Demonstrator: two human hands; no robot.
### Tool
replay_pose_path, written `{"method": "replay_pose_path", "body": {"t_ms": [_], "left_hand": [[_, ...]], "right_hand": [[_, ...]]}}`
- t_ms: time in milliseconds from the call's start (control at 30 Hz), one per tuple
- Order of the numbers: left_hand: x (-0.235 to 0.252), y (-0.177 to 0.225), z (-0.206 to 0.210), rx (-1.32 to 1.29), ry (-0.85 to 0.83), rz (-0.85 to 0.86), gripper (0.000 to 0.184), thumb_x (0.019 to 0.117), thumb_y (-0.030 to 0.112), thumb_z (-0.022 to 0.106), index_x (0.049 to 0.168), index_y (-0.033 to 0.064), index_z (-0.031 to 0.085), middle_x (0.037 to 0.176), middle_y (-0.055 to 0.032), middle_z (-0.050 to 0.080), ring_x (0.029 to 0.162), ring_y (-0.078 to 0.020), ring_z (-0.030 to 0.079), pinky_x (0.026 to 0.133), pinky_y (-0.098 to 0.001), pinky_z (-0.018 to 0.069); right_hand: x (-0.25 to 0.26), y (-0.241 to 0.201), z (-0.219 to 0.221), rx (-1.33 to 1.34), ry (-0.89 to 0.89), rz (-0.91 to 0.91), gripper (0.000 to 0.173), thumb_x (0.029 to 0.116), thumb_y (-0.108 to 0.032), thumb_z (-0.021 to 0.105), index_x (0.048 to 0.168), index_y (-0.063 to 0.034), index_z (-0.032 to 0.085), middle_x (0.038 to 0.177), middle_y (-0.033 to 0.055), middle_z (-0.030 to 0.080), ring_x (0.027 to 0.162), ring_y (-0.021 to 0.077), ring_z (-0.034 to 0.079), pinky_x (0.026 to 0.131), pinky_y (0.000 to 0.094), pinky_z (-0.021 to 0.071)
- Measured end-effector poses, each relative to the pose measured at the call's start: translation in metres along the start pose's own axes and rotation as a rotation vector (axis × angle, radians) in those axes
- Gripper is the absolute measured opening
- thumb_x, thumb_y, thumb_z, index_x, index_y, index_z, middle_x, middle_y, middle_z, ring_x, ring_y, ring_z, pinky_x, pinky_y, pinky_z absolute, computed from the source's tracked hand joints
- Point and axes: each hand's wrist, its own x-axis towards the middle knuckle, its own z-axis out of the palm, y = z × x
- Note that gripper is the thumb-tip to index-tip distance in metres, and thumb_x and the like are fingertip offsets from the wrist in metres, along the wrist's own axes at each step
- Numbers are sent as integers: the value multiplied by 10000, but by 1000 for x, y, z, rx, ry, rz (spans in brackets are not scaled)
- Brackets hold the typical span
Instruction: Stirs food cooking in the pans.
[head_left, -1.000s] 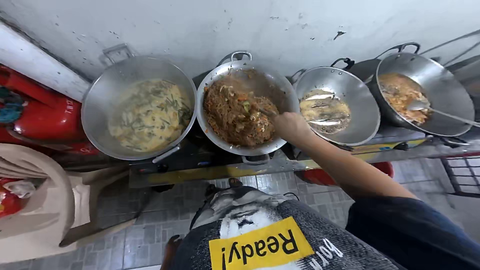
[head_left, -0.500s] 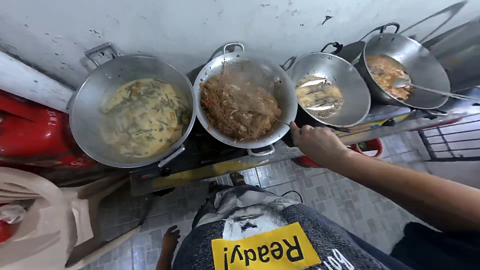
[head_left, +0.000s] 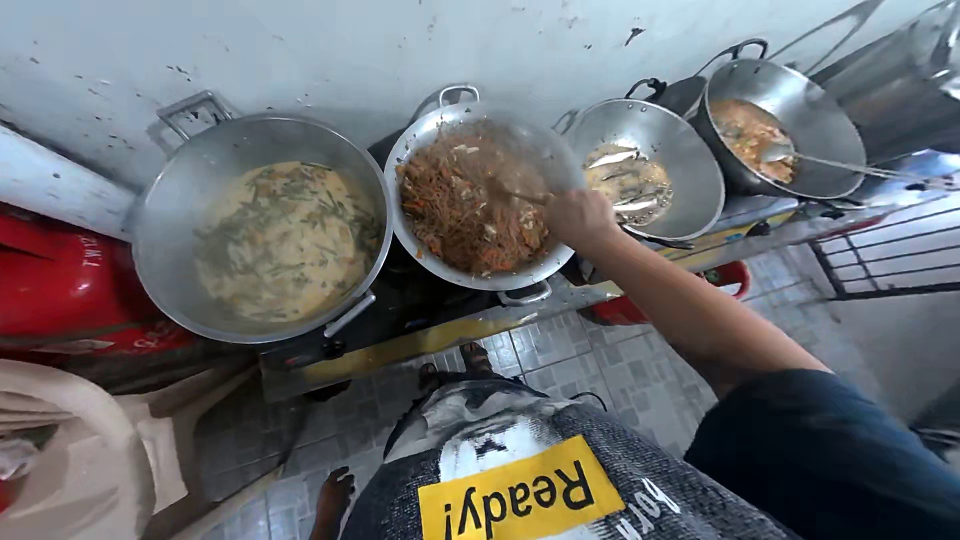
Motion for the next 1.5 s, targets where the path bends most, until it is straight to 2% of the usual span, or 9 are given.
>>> {"method": "replay_pose_path", "body": {"t_ms": [200, 300, 400, 567, 767, 933, 1067, 1233, 1500], "left_hand": [[-17, 42, -8, -187, 69, 22, 409, 1050, 152, 568, 1432, 13, 523, 1289, -259, 645, 1101, -398, 668, 911, -575, 549], [-42, 68, -14, -225, -52, -110, 458, 1087, 135, 507, 1529, 50, 424, 1444, -234, 553, 1266, -385, 577, 1038, -557, 462], [-47, 40, 20, -267, 127, -33, 416, 1027, 112, 584, 1420, -14, 527, 1237, -282, 660, 1052, -414, 677, 860, -577, 563], [-55, 4, 57, -58, 40, -147, 424, 1028, 147, 611, 1416, -16, 551, 1271, -265, 668, 1158, -396, 668, 1015, -551, 524], [-30, -55, 87, 66, -9, -63, 364, 1036, 180, 617, 1360, 15, 620, 1290, -241, 672, 1233, -401, 627, 1071, -564, 465], [-16, -21, 51, 165, -81, 65, 351, 1059, 174, 569, 1364, 7, 616, 1303, -241, 665, 1224, -395, 633, 1080, -559, 467], [12, 11, -1, -34, -3, 118, 419, 1039, 189, 596, 1419, 21, 548, 1199, -238, 685, 997, -365, 690, 873, -550, 564], [-63, 126, -67, -120, 52, 67, 419, 1068, 58, 513, 1467, -55, 455, 1362, -326, 570, 1195, -429, 604, 1000, -552, 487], [-16, 41, -58, -140, 26, -52, 416, 1054, 113, 557, 1445, -18, 502, 1318, -300, 614, 1116, -435, 649, 919, -591, 533]], "right_hand": [[-37, 45, -21, -28, -28, 191, 227, 1050, -36, 464, 1164, 47, 642, 1077, 335, 670, 1037, 551, 662, 736, 680, 528], [-11, 56, 1, 50, -56, 276, 231, 1057, -65, 474, 1133, 79, 638, 1140, 353, 654, 1094, 551, 646, 786, 693, 521], [34, 61, 42, 196, -91, 226, 231, 1011, -75, 555, 1150, 83, 652, 1193, 353, 646, 1119, 547, 638, 840, 723, 516], [112, 26, 54, 546, -163, 54, 357, 1089, -205, 500, 1249, 77, 650, 1283, 332, 633, 1241, 499, 600, 1029, 676, 457], [92, 33, 44, 513, -71, -103, 355, 1107, -210, 460, 1226, 43, 679, 1186, 327, 670, 1163, 506, 636, 981, 687, 474], [19, 34, 26, 268, -44, -70, 290, 1088, -170, 472, 1288, -27, 627, 1086, 309, 689, 1055, 520, 675, 837, 692, 535], [-37, 24, 8, 83, -67, -26, 391, 1069, -56, 455, 1455, -84, 514, 1026, 317, 684, 998, 536, 681, 787, 661, 543], [-70, 34, -4, 44, 24, 66, 357, 1082, -80, 454, 1418, -102, 574, 987, 346, 681, 945, 575, 676, 711, 695, 524], [-26, 42, 33, 114, -216, 195, 212, 1028, -30, 531, 1149, 94, 653, 1204, 330, 654, 1153, 524, 633, 887, 708, 507]]}}
